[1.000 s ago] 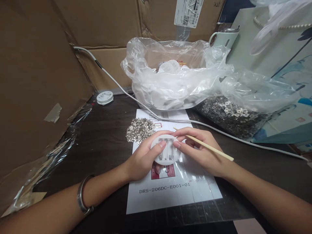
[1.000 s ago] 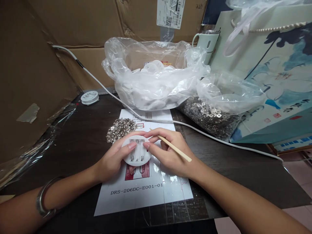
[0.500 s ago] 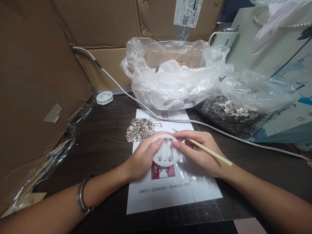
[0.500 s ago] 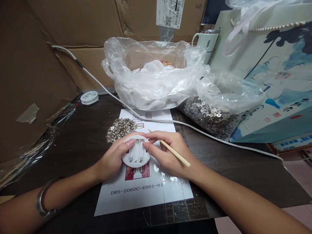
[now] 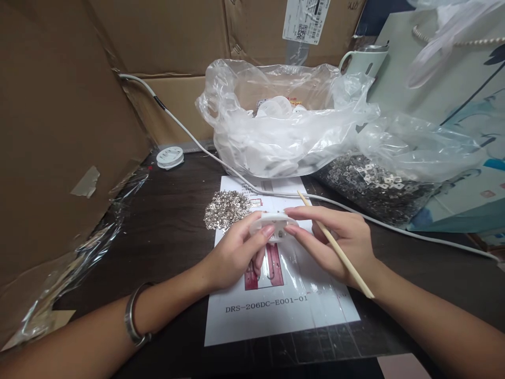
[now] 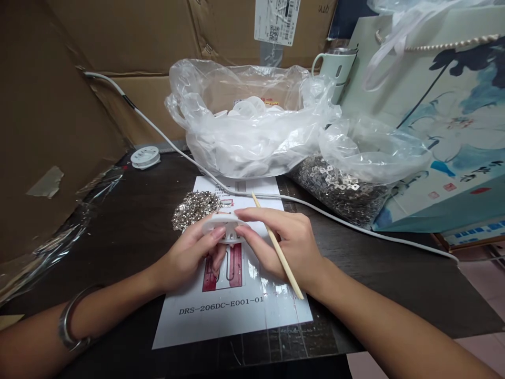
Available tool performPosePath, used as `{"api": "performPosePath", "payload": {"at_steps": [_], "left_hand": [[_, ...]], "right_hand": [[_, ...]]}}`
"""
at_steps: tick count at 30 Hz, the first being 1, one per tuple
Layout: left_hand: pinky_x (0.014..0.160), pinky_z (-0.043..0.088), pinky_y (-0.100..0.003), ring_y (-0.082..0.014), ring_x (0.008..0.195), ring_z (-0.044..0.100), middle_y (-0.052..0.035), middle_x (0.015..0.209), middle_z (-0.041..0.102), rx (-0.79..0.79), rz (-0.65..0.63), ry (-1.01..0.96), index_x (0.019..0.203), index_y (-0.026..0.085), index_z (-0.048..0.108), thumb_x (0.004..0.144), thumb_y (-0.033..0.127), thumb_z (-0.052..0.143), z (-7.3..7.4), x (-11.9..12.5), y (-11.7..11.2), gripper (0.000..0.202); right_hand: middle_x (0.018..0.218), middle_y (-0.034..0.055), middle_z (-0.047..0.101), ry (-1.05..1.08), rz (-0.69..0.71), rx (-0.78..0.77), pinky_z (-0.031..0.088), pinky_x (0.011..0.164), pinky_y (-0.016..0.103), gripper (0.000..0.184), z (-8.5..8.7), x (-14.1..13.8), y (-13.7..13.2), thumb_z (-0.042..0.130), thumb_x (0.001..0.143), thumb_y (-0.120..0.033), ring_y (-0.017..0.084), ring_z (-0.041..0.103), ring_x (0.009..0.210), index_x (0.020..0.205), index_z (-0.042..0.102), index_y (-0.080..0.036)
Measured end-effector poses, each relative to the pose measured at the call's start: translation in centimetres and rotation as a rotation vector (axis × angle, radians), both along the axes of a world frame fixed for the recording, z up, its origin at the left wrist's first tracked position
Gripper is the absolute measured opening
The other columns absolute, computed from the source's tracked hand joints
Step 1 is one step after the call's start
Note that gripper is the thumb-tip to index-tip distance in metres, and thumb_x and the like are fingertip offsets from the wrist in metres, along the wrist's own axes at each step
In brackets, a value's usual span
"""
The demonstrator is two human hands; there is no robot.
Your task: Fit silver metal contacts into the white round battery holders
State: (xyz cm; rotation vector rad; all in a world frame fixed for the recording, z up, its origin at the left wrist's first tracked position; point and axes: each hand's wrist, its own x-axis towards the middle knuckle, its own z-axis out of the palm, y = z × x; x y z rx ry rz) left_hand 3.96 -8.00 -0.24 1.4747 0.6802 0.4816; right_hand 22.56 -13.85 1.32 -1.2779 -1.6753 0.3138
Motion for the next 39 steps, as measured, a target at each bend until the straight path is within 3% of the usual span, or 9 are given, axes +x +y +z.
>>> {"api": "performPosePath", "payload": {"at_steps": [7, 14, 18, 21, 24, 27, 30, 33, 39], "left_hand": [[0.056, 0.053, -0.023, -0.0123, 0.057, 0.062, 0.0016, 0.066, 0.060, -0.089, -0.005, -0.068, 0.117, 0.021, 0.045, 0.092, 0.043, 0.051, 0.2, 0.4, 0.2, 0.034], [0.056, 0.051, -0.021, -0.0104, 0.058, 0.061, 0.0024, 0.074, 0.061, -0.143, -0.047, -0.149, 0.127, 0.024, 0.032, 0.078, 0.039, 0.071, 0.7, 0.3, 0.0, 0.064], [0.057, 0.052, -0.021, -0.0111, 0.057, 0.061, 0.0007, 0.067, 0.063, -0.152, -0.013, -0.174, 0.129, 0.021, 0.032, 0.084, 0.032, 0.067, 0.7, 0.1, 0.2, 0.058], [0.053, 0.052, -0.022, -0.0113, 0.054, 0.061, -0.0001, 0.067, 0.065, -0.169, 0.058, -0.193, 0.129, 0.022, 0.034, 0.082, 0.026, 0.069, 0.5, 0.2, 0.3, 0.059], [0.049, 0.052, -0.021, -0.0102, 0.049, 0.059, 0.0012, 0.067, 0.063, -0.170, 0.115, -0.216, 0.126, 0.022, 0.038, 0.078, 0.023, 0.073, 0.4, 0.3, 0.4, 0.059], [0.049, 0.052, -0.020, -0.0106, 0.051, 0.060, 0.0017, 0.065, 0.062, -0.162, 0.128, -0.236, 0.126, 0.021, 0.039, 0.078, 0.022, 0.073, 0.5, 0.4, 0.3, 0.059], [0.051, 0.052, -0.020, -0.0114, 0.051, 0.061, 0.0011, 0.062, 0.063, -0.167, 0.131, -0.235, 0.126, 0.019, 0.039, 0.079, 0.023, 0.072, 0.6, 0.4, 0.3, 0.058], [0.053, 0.054, -0.021, -0.0122, 0.052, 0.063, 0.0005, 0.062, 0.065, -0.178, 0.108, -0.234, 0.129, 0.019, 0.036, 0.081, 0.023, 0.069, 0.6, 0.2, 0.3, 0.058], [0.055, 0.055, -0.019, -0.0107, 0.053, 0.064, 0.0019, 0.063, 0.065, -0.166, 0.084, -0.244, 0.126, 0.019, 0.038, 0.082, 0.021, 0.069, 0.7, 0.3, 0.3, 0.055]], "right_hand": [[0.097, 0.0042, 0.071, -0.076, 0.157, 0.192, 0.057, 0.076, 0.029, 0.027, -0.2, 0.6, 0.4, 0.057, 0.082, -0.006, 0.016, 0.069, 0.087, 0.103, 0.063, -0.021], [0.092, 0.0043, 0.072, -0.216, 0.167, 0.308, 0.057, 0.070, 0.025, 0.025, -0.7, 0.5, 0.8, 0.055, 0.080, -0.003, 0.015, 0.069, 0.086, 0.099, 0.059, -0.020], [0.110, 0.0076, 0.068, -0.195, 0.258, 0.192, 0.057, 0.071, 0.026, 0.041, -0.3, 1.0, 0.6, 0.058, 0.080, -0.008, 0.016, 0.069, 0.084, 0.120, 0.054, -0.018], [0.138, 0.0095, 0.050, -0.141, 0.310, 0.022, 0.057, 0.072, 0.029, 0.060, 0.3, 1.8, 0.5, 0.051, 0.085, -0.013, 0.017, 0.068, 0.087, 0.142, 0.036, -0.021], [0.146, 0.0058, 0.039, -0.110, 0.246, -0.060, 0.055, 0.077, 0.033, 0.056, 0.5, 2.4, 0.5, 0.038, 0.093, -0.018, 0.020, 0.065, 0.099, 0.147, 0.026, -0.026], [0.127, 0.0066, 0.060, -0.101, 0.077, -0.042, 0.054, 0.064, 0.029, 0.040, 0.5, 2.3, 0.6, 0.046, 0.094, -0.025, 0.017, 0.069, 0.080, 0.134, 0.048, -0.022], [0.088, 0.0039, 0.074, -0.036, -0.076, 0.010, 0.048, 0.049, 0.024, 0.015, 0.3, 1.7, 0.6, 0.064, 0.085, -0.029, 0.016, 0.069, 0.068, 0.096, 0.069, -0.020], [0.070, 0.0014, 0.072, 0.072, -0.144, 0.011, 0.044, 0.045, 0.022, 0.011, 0.1, 1.2, 0.5, 0.070, 0.080, -0.030, 0.015, 0.068, 0.063, 0.078, 0.067, -0.019], [0.055, -0.0031, 0.066, 0.202, -0.055, -0.112, 0.044, 0.048, 0.018, 0.017, -0.2, 0.5, 0.6, 0.069, 0.082, -0.029, 0.009, 0.063, 0.049, 0.073, 0.060, -0.018]]}}
